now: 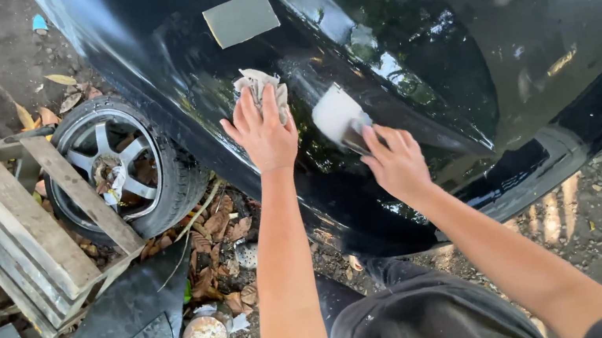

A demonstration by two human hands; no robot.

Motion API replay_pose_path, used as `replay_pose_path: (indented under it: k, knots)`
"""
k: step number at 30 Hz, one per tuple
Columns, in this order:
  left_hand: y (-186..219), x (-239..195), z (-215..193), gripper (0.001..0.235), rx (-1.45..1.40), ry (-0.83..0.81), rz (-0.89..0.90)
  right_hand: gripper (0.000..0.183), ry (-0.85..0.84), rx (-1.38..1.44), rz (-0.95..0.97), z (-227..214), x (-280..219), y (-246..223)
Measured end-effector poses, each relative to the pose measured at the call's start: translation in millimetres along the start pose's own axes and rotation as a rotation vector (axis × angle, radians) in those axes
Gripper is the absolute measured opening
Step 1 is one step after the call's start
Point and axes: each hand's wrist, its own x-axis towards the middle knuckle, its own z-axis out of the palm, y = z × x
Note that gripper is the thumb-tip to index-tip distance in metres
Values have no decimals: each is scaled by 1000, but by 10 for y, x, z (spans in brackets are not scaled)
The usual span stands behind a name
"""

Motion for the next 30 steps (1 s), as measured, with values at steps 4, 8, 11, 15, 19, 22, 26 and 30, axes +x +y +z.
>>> replay_pose_path:
  k: [4,8,11,15,19,22,26,30]
  knots:
    - [40,46,13,62,52,-40,10,57,71,37,55,157,425,-31]
    - [-17,9,35,61,35,-22,12,54,65,49,114,211,998,-166]
    - [-43,-12,15,62,18,-42,15,56,9,12,-33,-55,329,-47]
    - [-14,43,80,60,31,3,-11,53,32,28,-55,103,161,-31]
    - [-7,-46,64,64,1,6,-1,54,19,50,5,209,762,-189]
    - [-50,12,40,66,-9,-3,2,55,27,50,-39,163,773,-184]
    - [16,68,-36,67,6,-46,-31,57,25,49,-109,5,-68,-107]
    - [16,-6,80,66,8,0,-13,59,-20,-59,-63,157,459,-186]
